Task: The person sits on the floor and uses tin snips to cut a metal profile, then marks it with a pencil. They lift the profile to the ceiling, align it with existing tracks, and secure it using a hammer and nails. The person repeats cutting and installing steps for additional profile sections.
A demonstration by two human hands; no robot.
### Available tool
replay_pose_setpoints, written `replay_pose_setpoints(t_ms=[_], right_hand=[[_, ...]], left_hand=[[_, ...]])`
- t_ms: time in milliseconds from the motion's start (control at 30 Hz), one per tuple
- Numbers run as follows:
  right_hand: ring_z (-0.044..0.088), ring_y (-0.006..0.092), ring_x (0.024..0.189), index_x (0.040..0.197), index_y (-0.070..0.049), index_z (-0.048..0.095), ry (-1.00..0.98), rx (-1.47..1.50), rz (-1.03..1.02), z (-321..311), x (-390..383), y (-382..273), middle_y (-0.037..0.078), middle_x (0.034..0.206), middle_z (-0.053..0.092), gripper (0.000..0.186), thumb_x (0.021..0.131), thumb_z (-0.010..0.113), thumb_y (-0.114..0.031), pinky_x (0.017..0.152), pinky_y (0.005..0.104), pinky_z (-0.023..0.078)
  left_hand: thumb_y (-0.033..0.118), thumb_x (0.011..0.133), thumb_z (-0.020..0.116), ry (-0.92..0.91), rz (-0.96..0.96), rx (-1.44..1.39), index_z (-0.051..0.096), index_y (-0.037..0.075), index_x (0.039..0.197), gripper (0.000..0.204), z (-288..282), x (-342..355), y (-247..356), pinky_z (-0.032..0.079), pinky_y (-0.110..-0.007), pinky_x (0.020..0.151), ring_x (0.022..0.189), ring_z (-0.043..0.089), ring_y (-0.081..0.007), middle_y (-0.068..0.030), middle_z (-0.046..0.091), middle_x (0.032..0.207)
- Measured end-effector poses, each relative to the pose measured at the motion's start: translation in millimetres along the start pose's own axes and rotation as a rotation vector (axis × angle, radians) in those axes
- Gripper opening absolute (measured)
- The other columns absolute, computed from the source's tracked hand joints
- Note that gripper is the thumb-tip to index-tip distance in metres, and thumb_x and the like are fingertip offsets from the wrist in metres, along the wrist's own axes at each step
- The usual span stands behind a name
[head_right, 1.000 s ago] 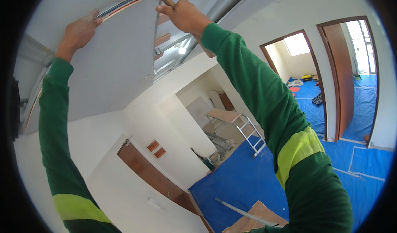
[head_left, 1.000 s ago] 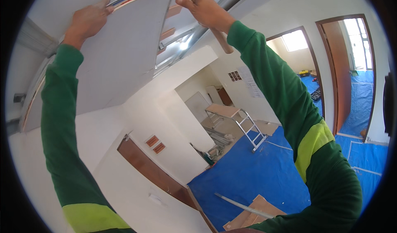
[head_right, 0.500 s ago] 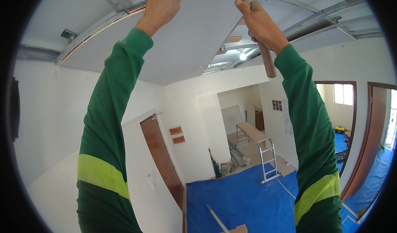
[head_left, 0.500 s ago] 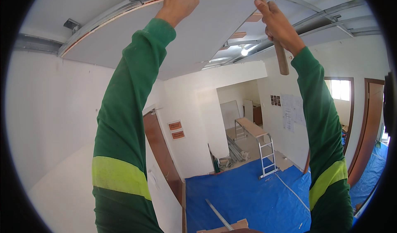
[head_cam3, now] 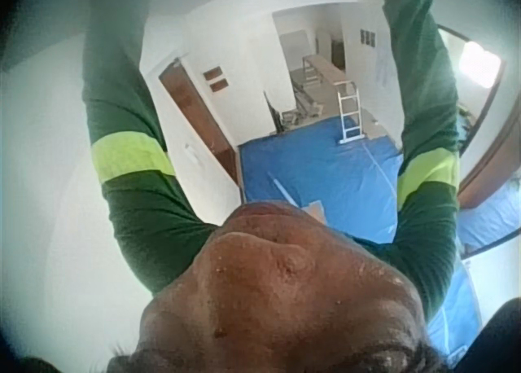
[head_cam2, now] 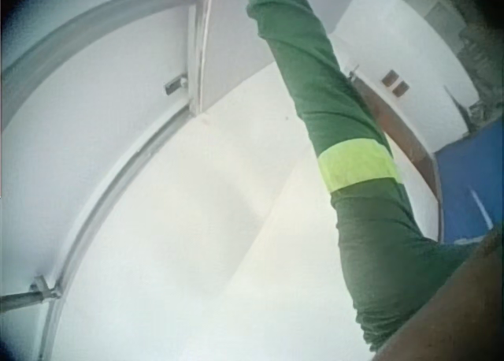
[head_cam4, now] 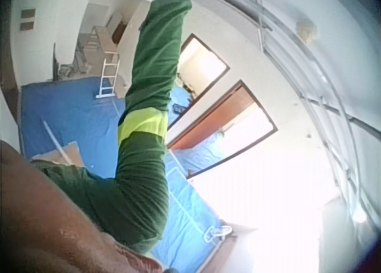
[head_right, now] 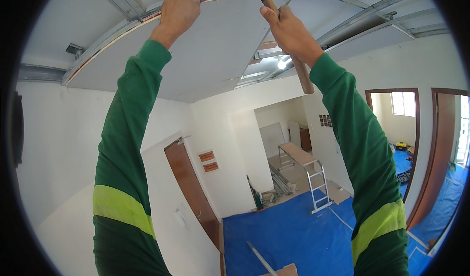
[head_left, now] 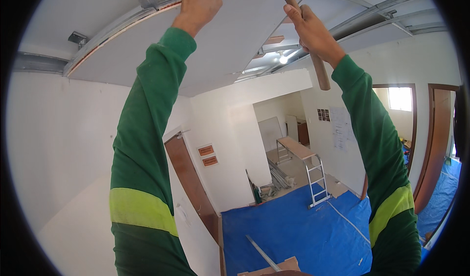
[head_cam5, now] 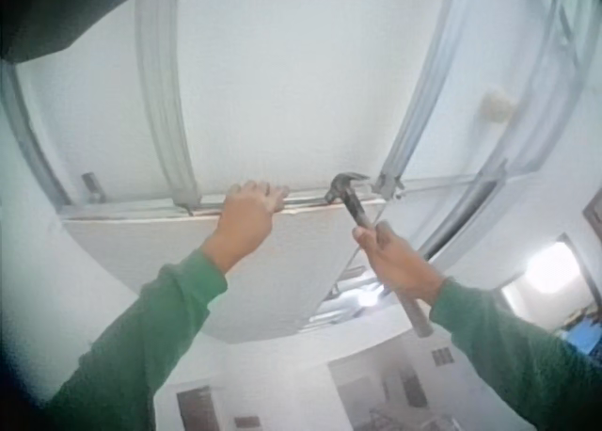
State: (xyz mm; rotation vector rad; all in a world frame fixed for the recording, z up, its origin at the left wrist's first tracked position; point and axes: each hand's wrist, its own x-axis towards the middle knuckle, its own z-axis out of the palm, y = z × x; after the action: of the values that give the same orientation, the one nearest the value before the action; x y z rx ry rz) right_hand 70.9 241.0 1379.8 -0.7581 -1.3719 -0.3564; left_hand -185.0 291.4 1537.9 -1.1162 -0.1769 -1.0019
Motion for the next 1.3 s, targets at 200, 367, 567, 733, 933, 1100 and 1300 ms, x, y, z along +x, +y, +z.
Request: replay_pose_setpoints(t_ms=[200,367,567,733,933,1100,1300], right_hand=[[0.061,0.0185,0.06,0.114,0.001,0.053,0.035,0.039,-0.149,10.9,-6.7,-27.8,0.01,0.078,0.059,0.069,0.109,0.047,-0.068,0.053,0.0354,0.054],[0.064,0.0553,0.117,0.144,0.002,0.054,-0.07,-0.066,-0.336,41.2,9.3,-106.5,0.037,0.139,0.057,0.043,0.113,0.047,-0.027,0.098,0.0584,0.055],[0.064,0.0589,0.101,0.134,0.005,0.05,-0.05,-0.633,-0.986,87.4,75.7,-87.0,0.039,0.106,0.064,0.049,0.118,0.035,-0.039,0.09,0.0593,0.054],[0.07,0.0333,0.108,0.129,0.0,0.07,-0.009,-0.467,-0.892,111.5,40.4,-118.2,0.017,0.115,0.072,0.034,0.11,0.05,-0.02,0.085,0.0491,0.061],[0.062,0.0385,0.131,0.128,-0.002,0.076,0.155,-0.744,-1.071,135.5,43.9,-114.6,0.015,0.142,0.066,0.033,0.103,0.057,-0.012,0.102,0.0564,0.056],[0.065,0.0464,0.123,0.133,0.0,0.07,0.186,-0.403,-0.998,122.8,38.0,-117.2,0.021,0.139,0.066,0.035,0.107,0.055,-0.017,0.103,0.0573,0.055],[0.063,0.036,0.091,0.128,0.0,0.063,0.124,-0.159,-0.642,68.8,-29.2,-94.5,0.021,0.109,0.063,0.044,0.113,0.049,-0.039,0.081,0.0485,0.052]], left_hand=[[0.015,0.093,0.066,0.113,0.043,-0.016,0.074,0.01,0.124,0.032,1.5,-7.9,-3.8,0.052,-0.048,0.085,0.1,0.069,-0.032,-0.0113,0.072,0.102],[0.016,0.089,0.067,0.035,0.03,-0.041,0.073,0.006,0.109,0.023,4.6,-2.2,-1.9,0.052,-0.047,0.084,0.1,0.067,-0.0324,-0.0127,0.07,0.101],[0.017,0.09,0.068,0.112,-0.022,-0.079,0.072,0.006,0.108,0.022,8.3,16.7,13.7,0.052,-0.047,0.084,0.099,0.067,-0.0328,-0.0131,0.069,0.1],[0.017,0.091,0.068,0.096,-0.017,-0.064,0.072,0.006,0.107,0.02,7.0,-1.0,-0.3,0.052,-0.047,0.084,0.099,0.067,-0.0331,-0.0135,0.069,0.1],[0.018,0.091,0.069,0.091,-0.02,-0.073,0.072,0.006,0.106,0.019,13.6,-19.2,-8.8,0.052,-0.047,0.083,0.098,0.066,-0.0335,-0.0139,0.068,0.1],[0.018,0.092,0.069,0.118,-0.006,-0.092,0.072,0.006,0.105,0.018,14.6,-7.9,-8.5,0.052,-0.047,0.083,0.098,0.066,-0.0338,-0.0142,0.068,0.099],[0.019,0.093,0.069,0.116,0.055,-0.099,0.071,0.007,0.104,0.017,23.2,-1.6,-14.7,0.052,-0.047,0.083,0.098,0.066,-0.0342,-0.0147,0.068,0.099]])
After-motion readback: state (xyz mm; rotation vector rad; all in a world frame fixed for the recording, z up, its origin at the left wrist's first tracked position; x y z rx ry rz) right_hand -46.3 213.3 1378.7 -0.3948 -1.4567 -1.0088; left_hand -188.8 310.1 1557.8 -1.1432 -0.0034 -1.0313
